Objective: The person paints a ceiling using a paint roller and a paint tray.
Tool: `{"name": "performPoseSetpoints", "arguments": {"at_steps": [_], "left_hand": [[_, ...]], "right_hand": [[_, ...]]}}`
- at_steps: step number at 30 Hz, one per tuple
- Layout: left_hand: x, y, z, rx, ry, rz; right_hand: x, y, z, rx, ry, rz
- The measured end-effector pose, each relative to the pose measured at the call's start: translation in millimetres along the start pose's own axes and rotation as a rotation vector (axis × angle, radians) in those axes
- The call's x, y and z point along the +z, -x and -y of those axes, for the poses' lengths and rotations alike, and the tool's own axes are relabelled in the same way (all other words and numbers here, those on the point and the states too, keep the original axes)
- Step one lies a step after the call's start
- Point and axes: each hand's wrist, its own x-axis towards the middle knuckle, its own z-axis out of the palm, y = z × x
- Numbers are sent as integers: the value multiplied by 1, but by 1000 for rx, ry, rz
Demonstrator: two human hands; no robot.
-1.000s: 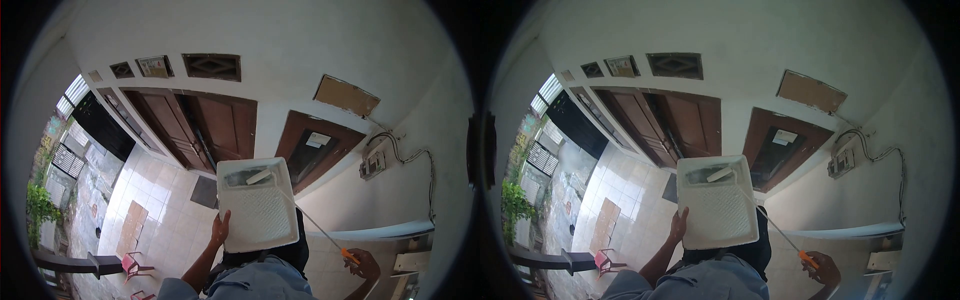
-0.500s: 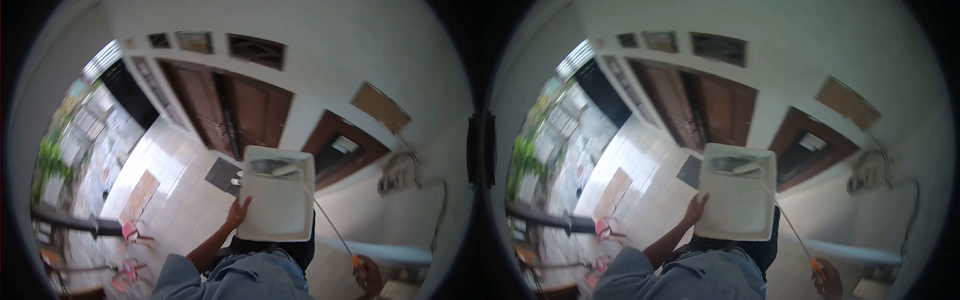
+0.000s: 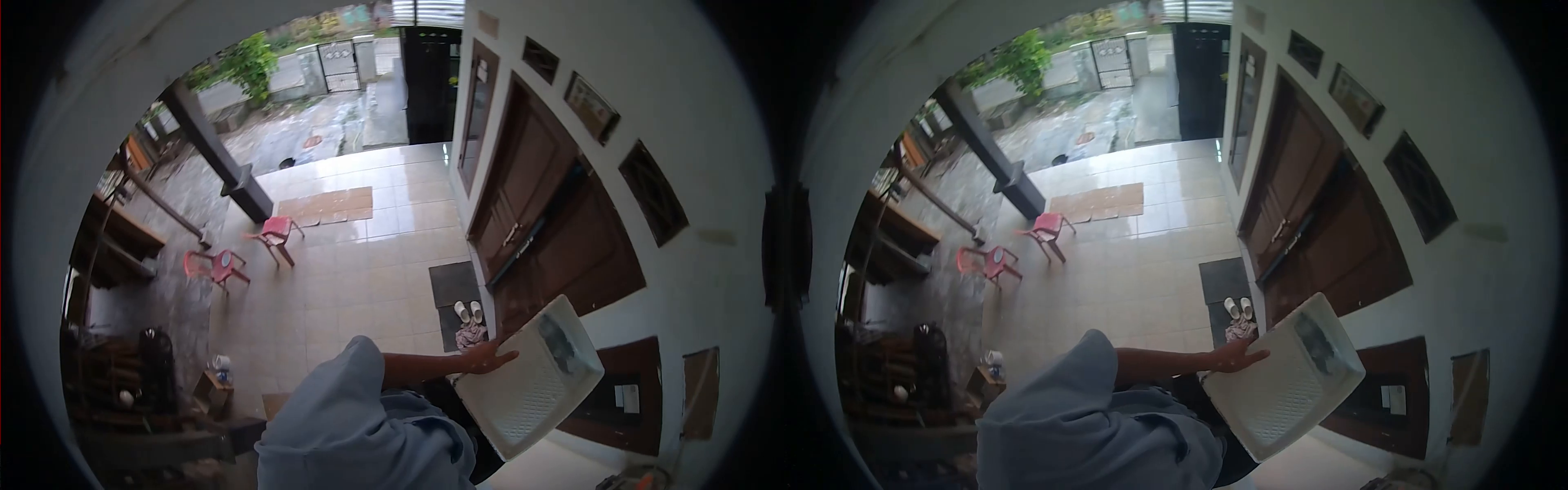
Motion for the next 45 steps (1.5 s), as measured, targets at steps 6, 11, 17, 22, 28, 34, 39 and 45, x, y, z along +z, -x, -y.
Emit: {"name": "performPoseSetpoints", "arguments": {"at_steps": [6, 11, 17, 22, 28, 34, 39, 45], "left_hand": [[-3, 8, -4, 81, 73, -1], [6, -2, 9, 59, 64, -30], [7, -5, 12, -17, -6, 0], [5, -2, 7, 30, 37, 4], [10, -6, 9, -24, 8, -12], [3, 1, -1, 40, 43, -22], [-2, 6, -15, 34, 27, -31], [-4, 2, -18, -33, 32, 41]], "right_hand": [[63, -150, -200, 3, -132, -140], [115, -155, -179, -497, 195, -24], [217, -22, -249, -416, 271, -75], [216, -12, -191, 136, -42, 53], [173, -67, -71, 469, -397, 115], [151, -20, -131, 612, -560, 250], [107, 36, -74, 688, -495, 277], [4, 77, -46, 677, -471, 550]]}}
